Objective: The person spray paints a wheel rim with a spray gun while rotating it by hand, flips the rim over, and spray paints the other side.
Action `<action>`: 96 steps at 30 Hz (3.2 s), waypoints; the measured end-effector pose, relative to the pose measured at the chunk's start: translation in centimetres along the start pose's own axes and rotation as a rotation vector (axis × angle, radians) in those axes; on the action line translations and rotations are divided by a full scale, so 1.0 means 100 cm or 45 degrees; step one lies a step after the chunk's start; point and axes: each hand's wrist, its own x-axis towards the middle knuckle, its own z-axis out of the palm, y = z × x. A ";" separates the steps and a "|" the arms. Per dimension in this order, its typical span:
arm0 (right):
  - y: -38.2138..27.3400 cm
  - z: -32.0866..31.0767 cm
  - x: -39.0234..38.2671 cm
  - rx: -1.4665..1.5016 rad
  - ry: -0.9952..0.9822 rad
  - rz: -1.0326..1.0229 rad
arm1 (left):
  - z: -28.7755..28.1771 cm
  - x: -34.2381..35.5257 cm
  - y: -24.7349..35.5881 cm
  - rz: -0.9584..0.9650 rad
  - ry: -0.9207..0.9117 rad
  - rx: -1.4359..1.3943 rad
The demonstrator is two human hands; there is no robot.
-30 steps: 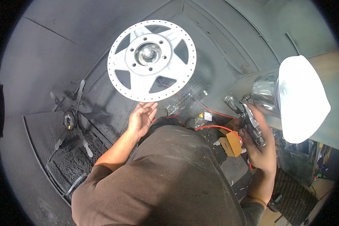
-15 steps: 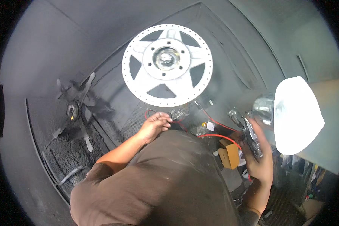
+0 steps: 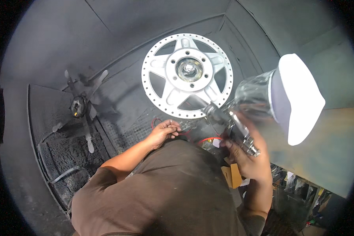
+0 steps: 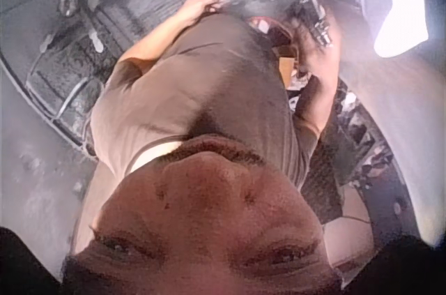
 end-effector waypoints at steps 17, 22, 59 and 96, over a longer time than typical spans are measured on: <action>0.127 -0.099 -0.095 -0.075 0.328 -0.034 | 0.050 -0.001 -0.059 0.230 0.043 0.305; 0.189 -0.094 -0.125 -0.066 0.104 0.323 | 0.075 -0.028 -0.145 0.214 0.005 0.670; 0.078 0.787 -0.380 0.098 -1.497 0.529 | 0.114 -0.541 -0.900 -0.448 2.158 -0.239; 0.400 0.169 -0.144 -0.506 -0.058 0.450 | -0.173 -0.357 -0.258 0.228 0.274 0.768</action>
